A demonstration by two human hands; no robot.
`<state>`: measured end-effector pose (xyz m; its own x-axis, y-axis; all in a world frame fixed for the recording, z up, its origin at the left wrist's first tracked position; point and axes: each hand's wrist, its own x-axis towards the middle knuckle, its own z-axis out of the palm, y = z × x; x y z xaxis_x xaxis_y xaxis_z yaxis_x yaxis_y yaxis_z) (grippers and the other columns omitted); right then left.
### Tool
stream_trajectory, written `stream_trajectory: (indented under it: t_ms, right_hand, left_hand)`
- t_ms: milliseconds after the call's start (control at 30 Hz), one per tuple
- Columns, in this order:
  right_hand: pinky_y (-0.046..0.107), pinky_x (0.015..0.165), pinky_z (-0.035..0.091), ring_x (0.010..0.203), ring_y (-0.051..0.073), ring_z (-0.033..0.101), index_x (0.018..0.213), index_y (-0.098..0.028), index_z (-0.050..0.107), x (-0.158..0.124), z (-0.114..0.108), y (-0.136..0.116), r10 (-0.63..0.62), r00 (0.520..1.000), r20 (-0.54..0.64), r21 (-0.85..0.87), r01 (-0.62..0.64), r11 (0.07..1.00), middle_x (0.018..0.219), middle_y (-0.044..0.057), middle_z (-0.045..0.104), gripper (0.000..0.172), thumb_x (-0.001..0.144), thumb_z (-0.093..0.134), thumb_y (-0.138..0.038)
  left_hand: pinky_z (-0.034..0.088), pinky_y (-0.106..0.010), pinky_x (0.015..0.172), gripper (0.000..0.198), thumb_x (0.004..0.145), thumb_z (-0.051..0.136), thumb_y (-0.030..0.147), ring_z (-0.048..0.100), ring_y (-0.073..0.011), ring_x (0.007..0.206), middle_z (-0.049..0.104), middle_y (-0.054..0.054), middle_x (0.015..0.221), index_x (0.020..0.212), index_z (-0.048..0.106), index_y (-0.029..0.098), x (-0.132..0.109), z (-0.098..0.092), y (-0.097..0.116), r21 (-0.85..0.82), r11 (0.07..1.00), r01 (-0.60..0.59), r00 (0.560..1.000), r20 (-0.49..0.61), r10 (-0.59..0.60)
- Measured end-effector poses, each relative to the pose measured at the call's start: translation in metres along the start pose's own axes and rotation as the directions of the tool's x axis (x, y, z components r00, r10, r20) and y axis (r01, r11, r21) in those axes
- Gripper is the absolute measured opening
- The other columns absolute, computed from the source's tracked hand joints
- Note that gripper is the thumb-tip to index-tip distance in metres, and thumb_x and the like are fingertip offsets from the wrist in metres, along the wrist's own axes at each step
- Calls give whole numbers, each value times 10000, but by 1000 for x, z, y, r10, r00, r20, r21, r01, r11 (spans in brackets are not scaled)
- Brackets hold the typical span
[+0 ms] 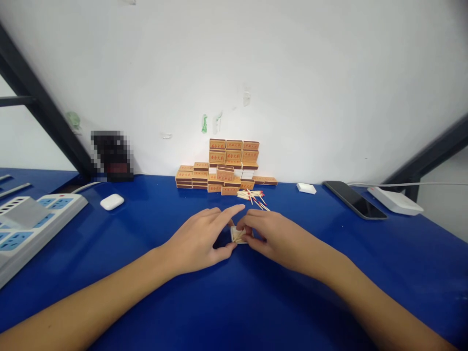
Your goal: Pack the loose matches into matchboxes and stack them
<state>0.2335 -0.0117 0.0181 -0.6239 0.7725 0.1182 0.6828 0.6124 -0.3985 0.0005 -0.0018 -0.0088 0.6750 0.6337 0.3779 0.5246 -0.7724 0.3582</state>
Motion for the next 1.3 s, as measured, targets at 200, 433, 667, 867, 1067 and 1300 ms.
stream_trajectory:
  t_ms: [200, 433, 667, 867, 1067, 1300]
  right_hand:
    - [300, 765, 474, 847, 161, 625, 944, -206, 684, 1, -1, 11, -5, 1000, -26, 16, 6, 1000, 1008, 35, 662, 106, 965, 615, -129]
    - [290, 738, 471, 843, 163, 623, 865, -195, 624, 3, 1, 4, -29, 1000, -4, 11, 29, 1000, 991, 36, 663, 133, 998, 628, -200]
    - [299, 748, 480, 868, 175, 630, 955, -200, 617, 5, 3, 7, -40, 999, -1, 6, 40, 999, 1026, 49, 668, 80, 1009, 582, -153]
    - [307, 775, 490, 878, 184, 636, 909, -192, 604, 5, 4, 6, -15, 999, 28, -26, 16, 1000, 1018, 56, 663, 118, 1015, 566, -155]
    - [299, 735, 455, 824, 168, 611, 949, -198, 599, 1, 4, 7, -12, 1000, 1, -42, 12, 999, 990, 42, 668, 84, 1021, 556, -195]
    - [291, 682, 398, 777, 171, 594, 887, -205, 644, 0, -18, 25, 113, 982, -152, -98, -128, 987, 861, 29, 679, 142, 1001, 581, -260]
  left_hand:
    - [546, -467, 989, 774, 920, 678, 260, 668, -257, 1066, 706, -47, 1164, 1590, 290, 294, 0, 0, 0, 19, 1000, 1, 1000, 20, -1]
    - [552, -461, 980, 774, 919, 679, 267, 666, -253, 1059, 704, -46, 1147, 1587, 289, 280, 1, 0, 0, 25, 1000, -13, 1000, 15, 13]
    - [552, -447, 987, 768, 923, 679, 266, 668, -244, 1064, 700, -45, 1155, 1585, 290, 277, -1, 0, 0, 22, 999, -36, 999, -11, 37]
    - [558, -455, 971, 774, 918, 683, 262, 670, -253, 1058, 703, -50, 1137, 1585, 292, 278, 0, 1, -1, 31, 999, -31, 1000, 2, 31]
    - [556, -458, 978, 775, 916, 690, 259, 674, -252, 1064, 708, -38, 1163, 1582, 296, 302, 1, 0, -1, 33, 999, -20, 1000, -11, 20]
    - [549, -460, 997, 791, 913, 698, 248, 675, -240, 1065, 719, -19, 1165, 1586, 286, 310, 1, -1, -2, 38, 999, -19, 1000, -16, 19]
